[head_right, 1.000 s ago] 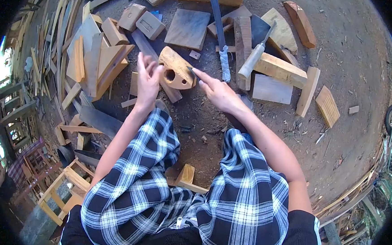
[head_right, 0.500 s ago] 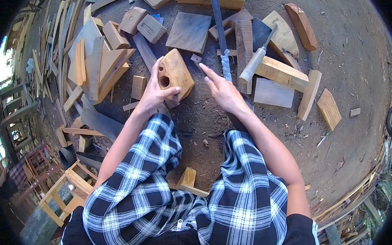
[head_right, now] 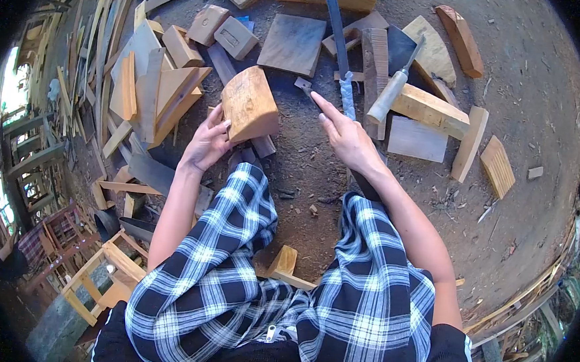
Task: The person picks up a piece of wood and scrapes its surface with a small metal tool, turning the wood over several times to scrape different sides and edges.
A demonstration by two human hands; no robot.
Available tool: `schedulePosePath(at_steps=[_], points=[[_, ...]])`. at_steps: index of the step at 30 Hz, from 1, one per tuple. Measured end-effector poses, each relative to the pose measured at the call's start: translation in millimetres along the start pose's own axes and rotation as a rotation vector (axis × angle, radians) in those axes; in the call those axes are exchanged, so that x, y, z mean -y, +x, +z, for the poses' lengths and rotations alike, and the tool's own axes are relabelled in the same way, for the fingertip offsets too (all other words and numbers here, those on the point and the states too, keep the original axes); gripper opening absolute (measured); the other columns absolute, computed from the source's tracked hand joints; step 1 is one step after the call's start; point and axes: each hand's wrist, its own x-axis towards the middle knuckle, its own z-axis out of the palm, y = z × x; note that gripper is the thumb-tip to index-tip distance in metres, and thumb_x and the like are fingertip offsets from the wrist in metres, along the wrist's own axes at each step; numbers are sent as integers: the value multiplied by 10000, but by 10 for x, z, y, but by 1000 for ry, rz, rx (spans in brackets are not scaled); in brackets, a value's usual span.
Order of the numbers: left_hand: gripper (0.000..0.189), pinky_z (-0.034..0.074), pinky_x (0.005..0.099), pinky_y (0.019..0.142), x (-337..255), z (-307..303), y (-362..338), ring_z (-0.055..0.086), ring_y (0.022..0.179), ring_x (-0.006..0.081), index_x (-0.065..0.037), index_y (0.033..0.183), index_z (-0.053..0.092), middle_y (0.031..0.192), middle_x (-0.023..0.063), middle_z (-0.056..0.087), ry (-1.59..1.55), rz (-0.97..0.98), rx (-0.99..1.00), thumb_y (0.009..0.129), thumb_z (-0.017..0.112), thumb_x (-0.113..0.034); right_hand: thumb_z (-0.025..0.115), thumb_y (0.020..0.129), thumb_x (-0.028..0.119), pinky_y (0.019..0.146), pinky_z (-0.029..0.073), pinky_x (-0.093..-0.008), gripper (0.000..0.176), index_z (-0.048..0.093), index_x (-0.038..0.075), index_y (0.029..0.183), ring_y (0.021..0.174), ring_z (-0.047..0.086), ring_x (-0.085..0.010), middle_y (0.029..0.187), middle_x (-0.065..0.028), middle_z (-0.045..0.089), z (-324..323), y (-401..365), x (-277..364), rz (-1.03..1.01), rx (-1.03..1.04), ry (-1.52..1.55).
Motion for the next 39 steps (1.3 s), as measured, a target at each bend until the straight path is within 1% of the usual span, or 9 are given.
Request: schedulePosePath(at_steps=[5, 12, 14, 17, 22, 25, 28, 32, 39], points=[[683, 505, 405, 989, 69, -117, 42, 527, 1238, 227, -113, 1507, 238, 1411, 107, 424, -145, -32, 45, 935, 611, -110, 382, 1050, 288, 951, 469, -414, 467, 314, 331, 1510, 953, 632, -242, 1296, -182, 590, 58, 16, -59, -47, 4, -52], [566, 496, 564, 995, 70, -68, 185, 540, 1225, 278, -109, 1470, 307, 1396, 151, 440, -94, -127, -136, 971, 566, -177, 385, 1048, 275, 948, 464, -404, 471, 313, 308, 1513, 1011, 637, -256, 1321, -191, 579, 76, -9, 27, 46, 94, -14], [557, 536, 544, 949, 218, -277, 202, 511, 1243, 358, -92, 1450, 358, 1405, 202, 418, -570, -215, -6, 963, 574, -257, 384, 1029, 310, 977, 460, -487, 482, 296, 341, 1501, 1097, 604, -431, 1218, -253, 615, 81, -9, 18, 29, 80, -2], [596, 576, 509, 893, 404, -283, 19, 471, 1254, 447, -85, 1439, 385, 1415, 247, 390, -1055, -338, 292, 939, 587, -340, 378, 1049, 271, 978, 451, -411, 472, 307, 305, 1514, 1099, 622, -283, 1353, -193, 557, 53, -20, 35, 43, 75, -21], [658, 617, 484, 807, 534, -296, 8, 423, 1239, 552, -94, 1459, 350, 1423, 281, 354, -1079, -213, 420, 906, 599, -351, 375, 1050, 266, 1056, 404, -433, 470, 303, 307, 1513, 1271, 511, -347, 1411, -191, 505, 15, 10, 6, 44, 60, -60], [669, 615, 437, 827, 299, -218, 9, 474, 1246, 467, -65, 1468, 328, 1388, 260, 420, -880, -189, 439, 912, 591, -331, 375, 1049, 264, 1081, 384, -434, 470, 305, 301, 1512, 1321, 462, -356, 1443, -187, 473, -16, -5, 12, 62, 61, -34], [705, 577, 326, 890, -310, 324, -68, 609, 1147, 249, 40, 1465, 283, 1314, 196, 540, 203, 150, 45, 883, 648, -121, 379, 1048, 267, 1075, 388, -430, 464, 319, 295, 1508, 1312, 475, -348, 1435, -191, 480, -29, -47, -28, 54, 45, -4], [530, 589, 375, 803, -313, 944, -136, 647, 991, 277, -300, 1239, 592, 1080, 59, 596, 1851, 589, -216, 757, 733, -132, 398, 1033, 315, 1031, 433, -452, 467, 323, 332, 1494, 1232, 529, -399, 1363, -210, 534, -2, -9, -142, -42, -47, 3], [441, 572, 362, 876, 358, 571, -180, 535, 1242, 251, -193, 1235, 636, 1263, 25, 573, 1998, 869, -13, 802, 630, -114, 395, 1038, 299, 1085, 385, -431, 457, 345, 282, 1491, 1306, 468, -373, 1422, -180, 492, -41, -23, -171, -86, -95, 20]])
